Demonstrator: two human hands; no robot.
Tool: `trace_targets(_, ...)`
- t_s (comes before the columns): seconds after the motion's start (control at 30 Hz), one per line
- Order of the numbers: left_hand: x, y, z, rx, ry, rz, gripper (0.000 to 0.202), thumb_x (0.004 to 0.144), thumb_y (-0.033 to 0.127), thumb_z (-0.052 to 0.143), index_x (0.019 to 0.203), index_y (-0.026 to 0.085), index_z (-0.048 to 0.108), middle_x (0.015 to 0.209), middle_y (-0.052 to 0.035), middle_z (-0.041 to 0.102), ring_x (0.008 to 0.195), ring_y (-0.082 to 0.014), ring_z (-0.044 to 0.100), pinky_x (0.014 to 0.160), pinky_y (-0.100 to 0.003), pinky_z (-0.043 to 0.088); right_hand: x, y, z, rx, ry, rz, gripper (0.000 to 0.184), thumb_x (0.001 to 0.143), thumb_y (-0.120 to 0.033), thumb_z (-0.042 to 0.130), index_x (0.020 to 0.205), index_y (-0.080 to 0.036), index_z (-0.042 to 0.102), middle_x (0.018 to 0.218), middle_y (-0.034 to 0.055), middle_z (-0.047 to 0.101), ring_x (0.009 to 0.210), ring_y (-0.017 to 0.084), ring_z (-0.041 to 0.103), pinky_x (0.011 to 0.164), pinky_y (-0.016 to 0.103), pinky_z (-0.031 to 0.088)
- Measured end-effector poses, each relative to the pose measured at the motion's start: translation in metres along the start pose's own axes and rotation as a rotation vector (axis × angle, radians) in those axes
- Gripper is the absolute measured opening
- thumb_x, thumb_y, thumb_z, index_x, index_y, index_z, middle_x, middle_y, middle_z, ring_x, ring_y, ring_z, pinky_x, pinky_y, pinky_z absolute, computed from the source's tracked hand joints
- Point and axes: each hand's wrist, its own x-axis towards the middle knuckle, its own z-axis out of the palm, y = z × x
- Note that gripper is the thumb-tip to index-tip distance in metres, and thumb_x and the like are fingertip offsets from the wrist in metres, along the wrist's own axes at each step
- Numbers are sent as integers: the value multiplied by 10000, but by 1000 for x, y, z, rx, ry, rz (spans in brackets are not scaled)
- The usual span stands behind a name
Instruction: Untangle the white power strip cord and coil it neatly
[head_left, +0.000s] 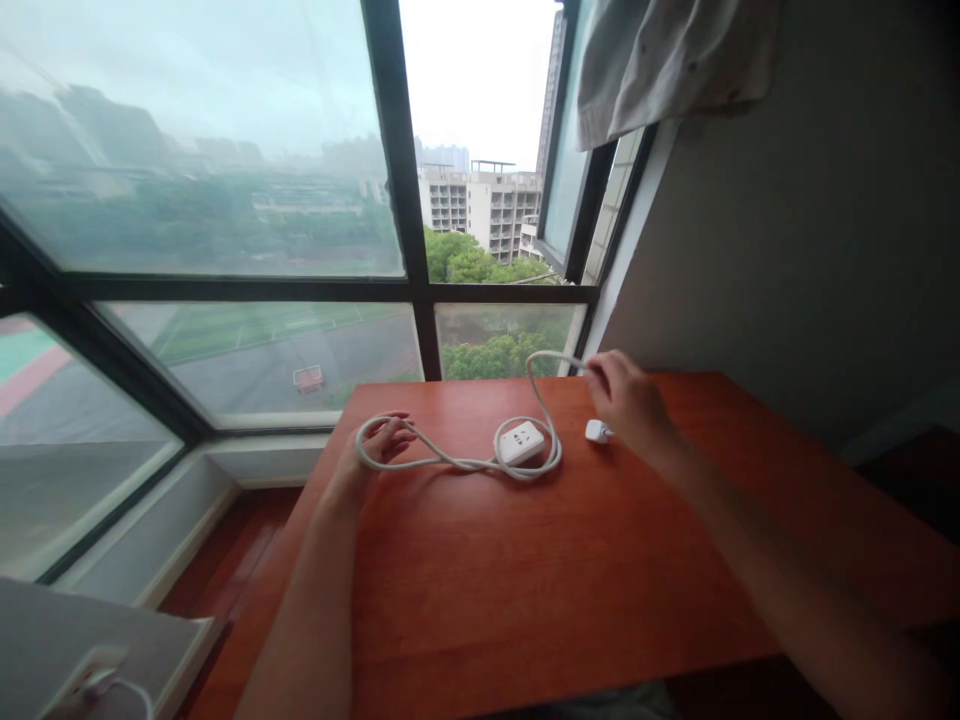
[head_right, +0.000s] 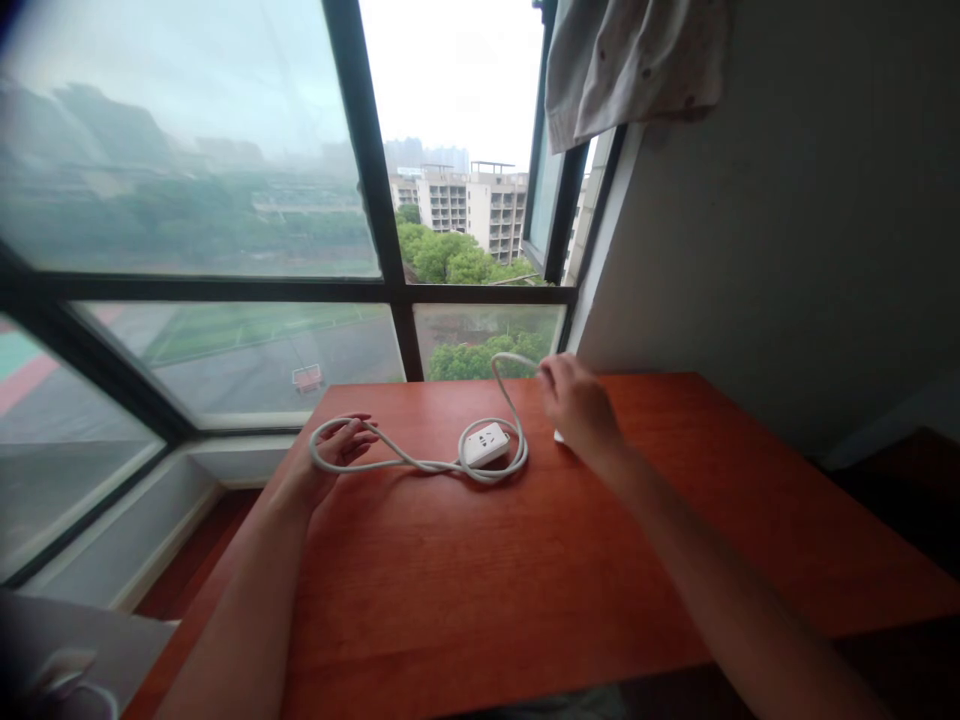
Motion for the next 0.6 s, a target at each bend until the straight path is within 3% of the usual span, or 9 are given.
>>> trace_targets(0.1,1,3,-5,7,19,8,500,664,418,780,1036,118,634,976,-107,697,767,-161,692,684,-238,552,43,53,-13,11,75,70,189,886,-310,502,890,-189,647,852,73,656,775,206,580,694,297,415)
trace_targets(0.2,2,5,-9,1,40,14,481,653,406,789,1017,127,645,959,-100,700,771,-167,692,673,-239,558,55,108,-7,41,-20,236,183,846,-306,542,829,-188,682,760,45,681,687,179,578,638,276,402)
trace_targets(0.3,2,6,-11,-43,55,5,456,641,385,804,989,132,656,928,-85,703,751,-150,686,664,-222,556,40,154,5,77,-84,410,221,837,-322,531,822,-178,699,739,43,692,620,163,568,578,265,391)
trace_targets(0.43,1,7,-9,-58,77,21,441,634,373,807,969,126,660,915,-85,704,746,-151,685,667,-232,559,8,203,19,118,-83,535,281,834,-353,520,856,-143,706,671,62,677,534,151,544,515,258,391)
trace_targets(0.6,-1,8,-7,-94,110,8,448,590,352,832,939,128,660,880,-69,707,727,-136,678,663,-215,549,-30,242,34,60,-225,619,274,854,-306,490,869,-125,695,705,77,696,533,150,591,534,258,435)
